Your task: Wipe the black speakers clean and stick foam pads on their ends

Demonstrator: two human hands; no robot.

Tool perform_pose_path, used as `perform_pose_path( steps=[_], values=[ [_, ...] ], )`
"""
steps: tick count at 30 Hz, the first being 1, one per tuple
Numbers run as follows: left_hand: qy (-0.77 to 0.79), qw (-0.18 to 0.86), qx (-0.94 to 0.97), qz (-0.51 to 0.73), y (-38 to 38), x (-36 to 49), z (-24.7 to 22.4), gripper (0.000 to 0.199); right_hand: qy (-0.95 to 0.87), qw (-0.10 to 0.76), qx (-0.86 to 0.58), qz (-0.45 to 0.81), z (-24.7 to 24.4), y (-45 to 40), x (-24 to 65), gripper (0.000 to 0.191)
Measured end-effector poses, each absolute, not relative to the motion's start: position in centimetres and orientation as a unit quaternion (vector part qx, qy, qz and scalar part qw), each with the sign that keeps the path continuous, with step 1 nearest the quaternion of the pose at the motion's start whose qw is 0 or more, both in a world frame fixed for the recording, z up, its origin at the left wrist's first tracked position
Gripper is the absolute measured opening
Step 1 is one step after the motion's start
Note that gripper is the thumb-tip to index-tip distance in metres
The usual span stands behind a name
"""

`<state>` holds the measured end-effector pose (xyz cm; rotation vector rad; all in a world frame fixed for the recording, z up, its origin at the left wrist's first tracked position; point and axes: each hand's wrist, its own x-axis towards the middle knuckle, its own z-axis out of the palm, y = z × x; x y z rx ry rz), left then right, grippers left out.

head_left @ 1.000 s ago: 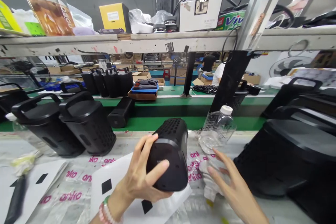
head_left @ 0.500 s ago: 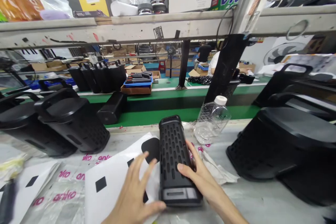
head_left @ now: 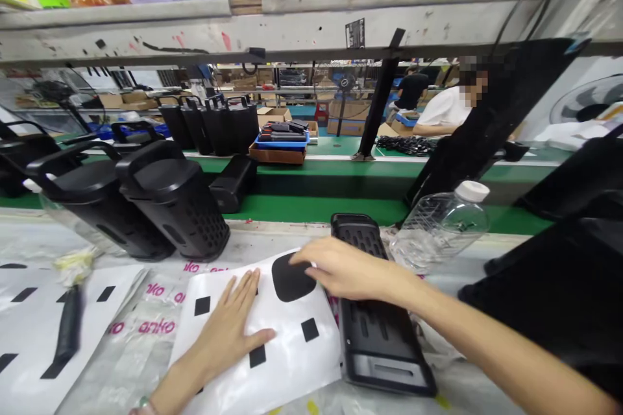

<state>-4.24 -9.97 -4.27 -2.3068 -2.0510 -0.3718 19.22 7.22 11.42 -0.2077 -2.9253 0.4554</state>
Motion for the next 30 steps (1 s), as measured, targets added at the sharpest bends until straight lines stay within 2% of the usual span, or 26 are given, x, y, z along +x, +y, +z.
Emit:
perform_pose_path(
  steps=[4, 9, 12, 25, 30],
  values=[
    [-0.661, 0.040, -0.734, -0.147, -10.1, -4.2, -4.6, 0.107, -0.990, -0.073, 0.070, 0.101, 8.8, 8.4, 10.9, 0.025],
    [-0.653, 0.105, -0.730, -0.169, -10.2, -4.6, -5.8, 0.104, -0.982, -0.147, 0.101, 0.059, 5.9, 8.7, 7.7, 0.014],
    [-0.651, 0.129, -0.728, -0.173, -10.2, -4.7, -6.1, 0.104, -0.979, -0.160, 0.110, 0.059, 5.7, 8.9, 7.7, 0.016],
    [-0.628, 0.090, -0.757, -0.159, -10.1, -4.2, -4.6, 0.103, -0.981, -0.139, 0.072, 0.115, 5.0, 10.3, 7.9, 0.010],
    [-0.622, 0.098, -0.764, -0.140, -10.3, -4.0, -4.3, 0.106, -0.986, -0.107, 0.059, 0.110, 5.6, 10.9, 8.8, 0.020]
  ],
)
